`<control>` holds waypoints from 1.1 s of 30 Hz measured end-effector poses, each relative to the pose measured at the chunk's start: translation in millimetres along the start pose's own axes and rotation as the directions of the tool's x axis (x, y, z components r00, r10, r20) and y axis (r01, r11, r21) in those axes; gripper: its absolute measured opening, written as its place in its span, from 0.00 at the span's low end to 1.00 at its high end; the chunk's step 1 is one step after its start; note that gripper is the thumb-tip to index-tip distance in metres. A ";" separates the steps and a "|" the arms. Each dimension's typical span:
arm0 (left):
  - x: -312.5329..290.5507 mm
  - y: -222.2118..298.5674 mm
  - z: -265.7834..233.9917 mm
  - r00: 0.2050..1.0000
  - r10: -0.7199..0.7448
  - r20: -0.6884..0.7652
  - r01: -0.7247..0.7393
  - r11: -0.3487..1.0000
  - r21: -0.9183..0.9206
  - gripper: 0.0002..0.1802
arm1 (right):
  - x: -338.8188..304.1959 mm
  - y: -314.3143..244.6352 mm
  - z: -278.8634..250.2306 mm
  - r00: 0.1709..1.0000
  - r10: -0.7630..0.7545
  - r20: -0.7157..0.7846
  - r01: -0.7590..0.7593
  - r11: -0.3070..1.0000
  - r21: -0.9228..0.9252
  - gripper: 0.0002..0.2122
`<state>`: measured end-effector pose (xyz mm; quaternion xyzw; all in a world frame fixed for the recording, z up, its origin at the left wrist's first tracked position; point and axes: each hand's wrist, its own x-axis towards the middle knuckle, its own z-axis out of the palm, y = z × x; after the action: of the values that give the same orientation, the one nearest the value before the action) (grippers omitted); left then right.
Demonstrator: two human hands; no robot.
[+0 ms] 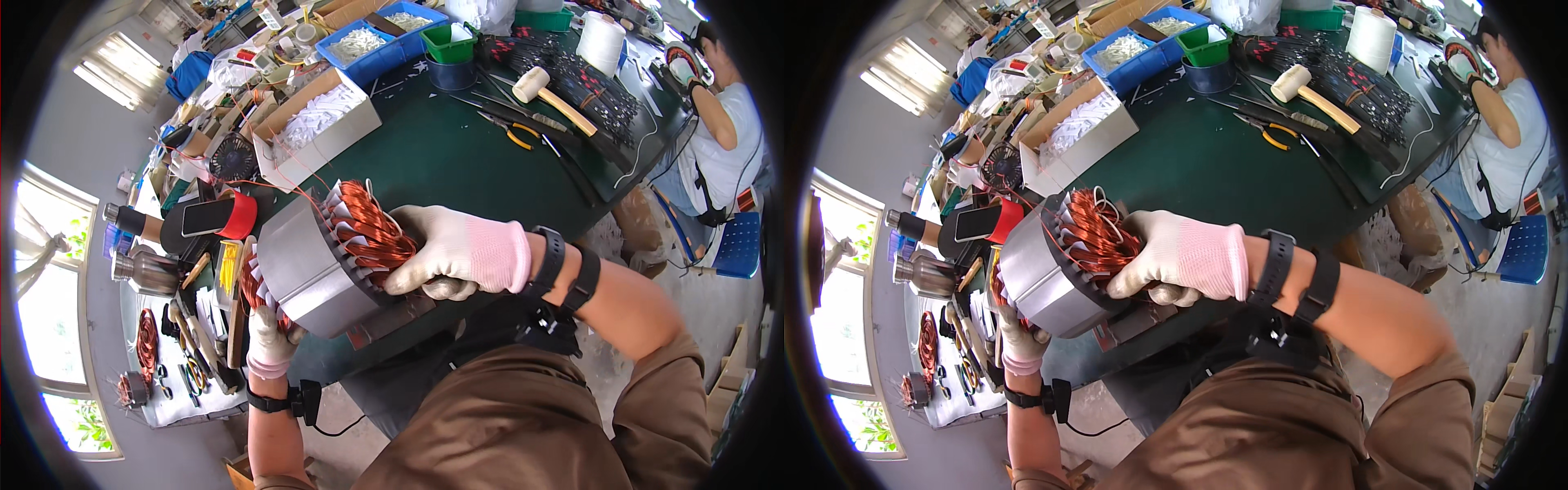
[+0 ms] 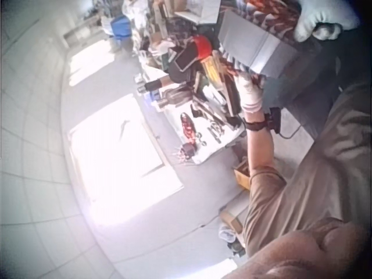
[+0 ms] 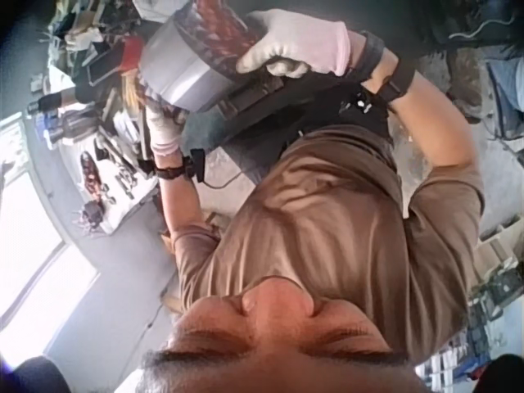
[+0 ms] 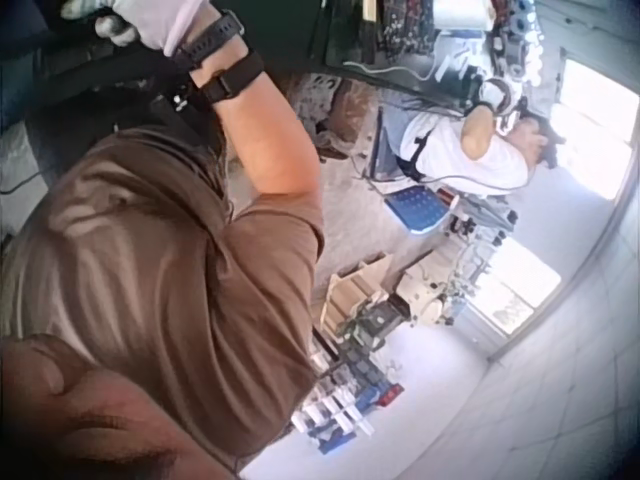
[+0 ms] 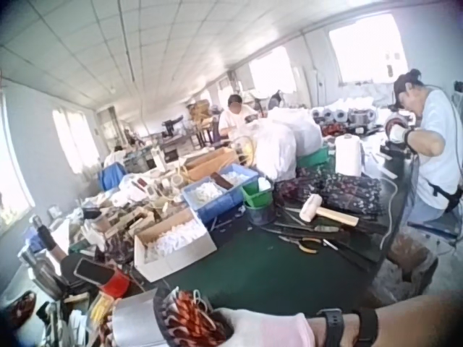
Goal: Assembling an electric motor stator by inserting insulation and copper wiring into the core slots.
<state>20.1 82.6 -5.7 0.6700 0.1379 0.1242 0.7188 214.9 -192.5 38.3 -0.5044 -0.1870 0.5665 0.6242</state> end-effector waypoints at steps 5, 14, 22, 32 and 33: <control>5.8 -5.7 -18.2 0.993 -0.027 0.116 0.027 1.000 -0.003 0.61 | 25.4 -19.0 -8.1 0.959 0.165 0.230 -0.086 0.944 -0.318 0.14; 25.5 2.9 -33.7 0.945 0.044 0.325 -0.126 0.963 0.236 0.64 | 15.6 -25.5 2.5 0.919 -0.368 0.142 0.354 0.612 -0.707 0.31; -1.5 14.7 27.8 0.997 0.041 0.069 -0.019 0.956 -0.292 0.46 | -0.1 57.7 -10.2 0.755 -0.650 -0.082 0.375 0.531 -0.760 0.34; -9.4 -4.8 35.1 0.991 0.030 -0.128 -0.083 0.898 -0.432 0.49 | 7.8 35.8 0.6 0.812 -0.575 -0.099 0.358 0.626 -0.692 0.40; -11.5 -1.7 29.4 0.996 0.041 -0.074 -0.070 0.884 -0.462 0.50 | 5.3 34.6 -2.6 0.816 -0.572 -0.087 0.363 0.623 -0.693 0.39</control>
<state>20.0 51.0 -5.1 0.4783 0.1072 0.1948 0.8496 200.5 -194.0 6.2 -0.7001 -0.4000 0.1980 0.5574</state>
